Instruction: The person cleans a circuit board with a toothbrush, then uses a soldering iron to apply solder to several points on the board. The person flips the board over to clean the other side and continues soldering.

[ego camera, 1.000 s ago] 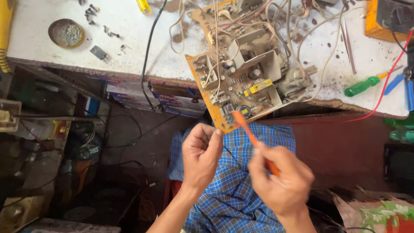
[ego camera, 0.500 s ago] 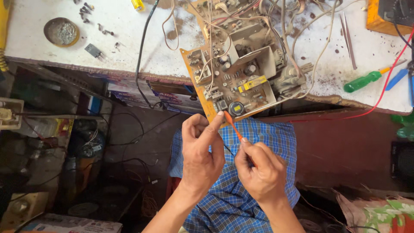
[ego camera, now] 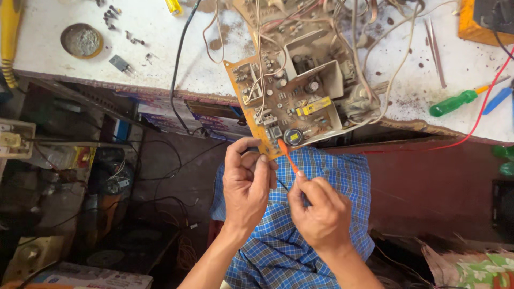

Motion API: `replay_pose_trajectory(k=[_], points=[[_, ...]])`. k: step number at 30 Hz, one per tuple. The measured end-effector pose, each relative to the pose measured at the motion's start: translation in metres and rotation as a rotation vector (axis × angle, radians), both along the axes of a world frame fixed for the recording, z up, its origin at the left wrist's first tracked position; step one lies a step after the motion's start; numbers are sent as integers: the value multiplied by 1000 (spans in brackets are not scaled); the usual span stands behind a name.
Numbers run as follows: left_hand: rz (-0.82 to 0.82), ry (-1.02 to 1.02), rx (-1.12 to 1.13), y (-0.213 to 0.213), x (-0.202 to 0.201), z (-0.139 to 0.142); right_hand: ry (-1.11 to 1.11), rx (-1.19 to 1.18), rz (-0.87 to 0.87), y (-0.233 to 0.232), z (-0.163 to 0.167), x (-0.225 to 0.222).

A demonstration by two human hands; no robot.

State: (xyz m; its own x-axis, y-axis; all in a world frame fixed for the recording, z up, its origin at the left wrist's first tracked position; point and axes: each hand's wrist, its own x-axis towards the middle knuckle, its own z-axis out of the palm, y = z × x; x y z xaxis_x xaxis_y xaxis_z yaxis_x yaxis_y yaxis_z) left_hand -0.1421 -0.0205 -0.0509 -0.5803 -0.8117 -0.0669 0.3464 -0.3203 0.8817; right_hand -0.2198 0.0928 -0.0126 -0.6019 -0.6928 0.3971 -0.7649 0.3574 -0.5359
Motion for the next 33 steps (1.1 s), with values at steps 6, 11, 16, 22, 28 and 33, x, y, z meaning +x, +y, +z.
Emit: replay_pose_trajectory(k=[6, 11, 16, 22, 28, 33], points=[[-7, 48, -26, -2, 1, -10, -756, -165, -52, 16, -5, 6], [5, -92, -234, 0, 7, -10, -402, -272, -144, 47, -17, 10], [49, -57, -246, 2, 4, -9, -469, -338, -264, 87, -29, -6], [46, -92, -250, 1, 2, -1, -458, -274, -256, 99, -28, -6], [66, -286, -660, -9, 6, 15, -256, -112, -143, 82, -13, -4], [80, -265, -654, -11, 4, 26, -192, -160, -155, 64, -3, 2]])
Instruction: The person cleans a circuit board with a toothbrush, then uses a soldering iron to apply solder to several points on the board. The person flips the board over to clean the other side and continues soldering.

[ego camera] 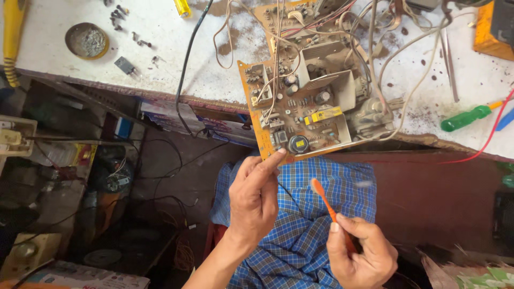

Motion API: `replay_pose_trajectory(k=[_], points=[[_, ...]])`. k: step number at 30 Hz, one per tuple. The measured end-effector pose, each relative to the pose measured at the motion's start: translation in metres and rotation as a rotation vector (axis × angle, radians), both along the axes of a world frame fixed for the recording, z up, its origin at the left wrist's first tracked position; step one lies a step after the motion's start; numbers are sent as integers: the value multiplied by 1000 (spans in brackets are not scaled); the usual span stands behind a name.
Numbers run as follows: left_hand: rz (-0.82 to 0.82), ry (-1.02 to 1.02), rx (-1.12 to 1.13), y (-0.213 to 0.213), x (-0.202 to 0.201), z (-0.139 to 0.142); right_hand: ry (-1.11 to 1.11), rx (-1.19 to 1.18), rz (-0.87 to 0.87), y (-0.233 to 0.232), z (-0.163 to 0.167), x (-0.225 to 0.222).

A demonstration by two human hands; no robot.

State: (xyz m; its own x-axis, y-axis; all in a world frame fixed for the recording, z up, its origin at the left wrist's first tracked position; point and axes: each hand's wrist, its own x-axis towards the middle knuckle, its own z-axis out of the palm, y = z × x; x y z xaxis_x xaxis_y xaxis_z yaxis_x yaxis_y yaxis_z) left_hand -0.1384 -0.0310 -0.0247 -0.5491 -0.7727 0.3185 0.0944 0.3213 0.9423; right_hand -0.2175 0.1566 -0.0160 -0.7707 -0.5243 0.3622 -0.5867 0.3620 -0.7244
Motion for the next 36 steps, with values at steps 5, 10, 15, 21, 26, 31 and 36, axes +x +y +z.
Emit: replay_pose_trajectory(k=[5, 10, 15, 21, 26, 31, 36], points=[[-40, 69, 269, 5, 0, -2, 90, -2, 35, -4, 6, -1], [-23, 173, 224, 13, -2, -23, -32, 11, 25, -18, 26, -5], [-22, 409, 380, 22, -11, -46, 126, 141, 295, -69, 54, -20], [-15, 473, 439, 20, -14, -59, 376, 379, 399, -80, 75, -42], [-42, 484, 492, 17, -12, -61, 490, 290, 530, -83, 66, -45], [-26, 446, 462, 18, -10, -60, 457, 299, 460, -90, 64, -44], [-37, 461, 480, 17, -10, -60, 450, 257, 445, -91, 52, -34]])
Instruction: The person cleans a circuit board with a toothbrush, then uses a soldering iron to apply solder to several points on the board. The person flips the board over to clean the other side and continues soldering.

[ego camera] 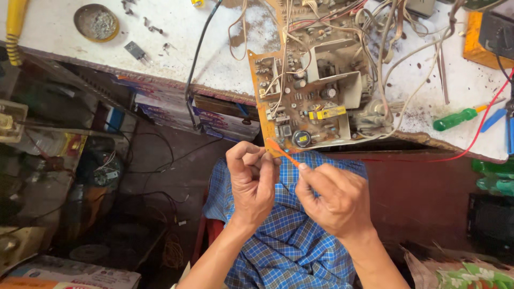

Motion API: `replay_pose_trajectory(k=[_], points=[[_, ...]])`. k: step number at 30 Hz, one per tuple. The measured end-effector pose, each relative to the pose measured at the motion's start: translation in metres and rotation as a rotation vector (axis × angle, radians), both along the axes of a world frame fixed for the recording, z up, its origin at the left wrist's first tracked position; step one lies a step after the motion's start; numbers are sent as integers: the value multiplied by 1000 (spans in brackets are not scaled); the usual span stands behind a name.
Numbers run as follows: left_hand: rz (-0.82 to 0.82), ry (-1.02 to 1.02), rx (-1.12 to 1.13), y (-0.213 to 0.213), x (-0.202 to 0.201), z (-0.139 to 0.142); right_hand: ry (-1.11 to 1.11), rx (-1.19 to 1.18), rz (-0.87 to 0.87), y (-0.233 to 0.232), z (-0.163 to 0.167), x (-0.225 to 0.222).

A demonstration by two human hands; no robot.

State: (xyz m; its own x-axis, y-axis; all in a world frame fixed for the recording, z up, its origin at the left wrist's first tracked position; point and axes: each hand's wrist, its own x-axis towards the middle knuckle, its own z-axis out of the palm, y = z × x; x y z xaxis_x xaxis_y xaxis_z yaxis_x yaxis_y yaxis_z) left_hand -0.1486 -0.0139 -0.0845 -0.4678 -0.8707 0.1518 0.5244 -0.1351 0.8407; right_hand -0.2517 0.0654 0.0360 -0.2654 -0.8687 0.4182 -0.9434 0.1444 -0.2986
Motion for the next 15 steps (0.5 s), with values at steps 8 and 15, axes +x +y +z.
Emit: replay_pose_trajectory(k=[8, 15], points=[[5, -242, -121, 0, 7, 6, -360, -182, -327, 79, -22, 2], [50, -361, -308, -12, 8, 30, -631, -324, -374, 129, -70, -6]])
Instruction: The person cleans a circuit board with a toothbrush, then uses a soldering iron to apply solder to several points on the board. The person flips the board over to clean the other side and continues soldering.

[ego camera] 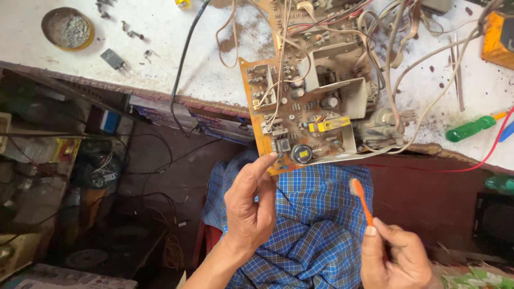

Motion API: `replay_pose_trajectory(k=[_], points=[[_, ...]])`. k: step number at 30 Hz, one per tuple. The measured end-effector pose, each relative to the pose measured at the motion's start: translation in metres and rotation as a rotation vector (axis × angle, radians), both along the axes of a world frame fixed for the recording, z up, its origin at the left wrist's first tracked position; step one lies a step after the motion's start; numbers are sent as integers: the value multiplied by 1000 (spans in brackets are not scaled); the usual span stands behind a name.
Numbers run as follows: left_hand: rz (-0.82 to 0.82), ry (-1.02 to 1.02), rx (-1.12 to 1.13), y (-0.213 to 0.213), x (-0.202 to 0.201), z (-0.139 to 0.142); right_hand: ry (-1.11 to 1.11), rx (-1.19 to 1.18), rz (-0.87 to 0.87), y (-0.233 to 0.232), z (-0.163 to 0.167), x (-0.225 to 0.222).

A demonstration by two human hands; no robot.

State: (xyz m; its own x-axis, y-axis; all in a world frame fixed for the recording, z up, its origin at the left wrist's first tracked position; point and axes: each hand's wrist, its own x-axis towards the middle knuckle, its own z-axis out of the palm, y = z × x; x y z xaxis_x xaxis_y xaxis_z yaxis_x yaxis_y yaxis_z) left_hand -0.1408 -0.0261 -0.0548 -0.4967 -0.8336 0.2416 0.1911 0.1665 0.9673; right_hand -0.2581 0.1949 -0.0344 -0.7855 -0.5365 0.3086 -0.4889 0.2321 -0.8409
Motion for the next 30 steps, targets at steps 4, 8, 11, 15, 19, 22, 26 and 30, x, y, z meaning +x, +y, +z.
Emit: replay_pose_trajectory(k=[4, 8, 11, 15, 19, 22, 26, 30], points=[[22, -81, -180, -5, 0, 12, 53, 61, 93, 0, 0, 2], [38, -93, -200, -4, 0, 17, 160, 127, 56, -18, 16, 11], [33, -82, -65, -2, -2, 16, 228, 142, 19, -39, 31, 26], [-10, 48, 104, 2, -3, 8, 314, 164, 22, -66, 49, 33], [-12, 122, 103, 7, -4, -4, 446, 227, 179, -99, 61, 24], [14, 255, 221, 10, -9, -16, 623, 353, 276, -122, 71, 14], [-1, 220, 250, 12, -12, -31, 691, 526, 343, -127, 95, 3], [-16, 316, 273, 15, -11, -34, 794, 585, 452, -129, 105, 5]])
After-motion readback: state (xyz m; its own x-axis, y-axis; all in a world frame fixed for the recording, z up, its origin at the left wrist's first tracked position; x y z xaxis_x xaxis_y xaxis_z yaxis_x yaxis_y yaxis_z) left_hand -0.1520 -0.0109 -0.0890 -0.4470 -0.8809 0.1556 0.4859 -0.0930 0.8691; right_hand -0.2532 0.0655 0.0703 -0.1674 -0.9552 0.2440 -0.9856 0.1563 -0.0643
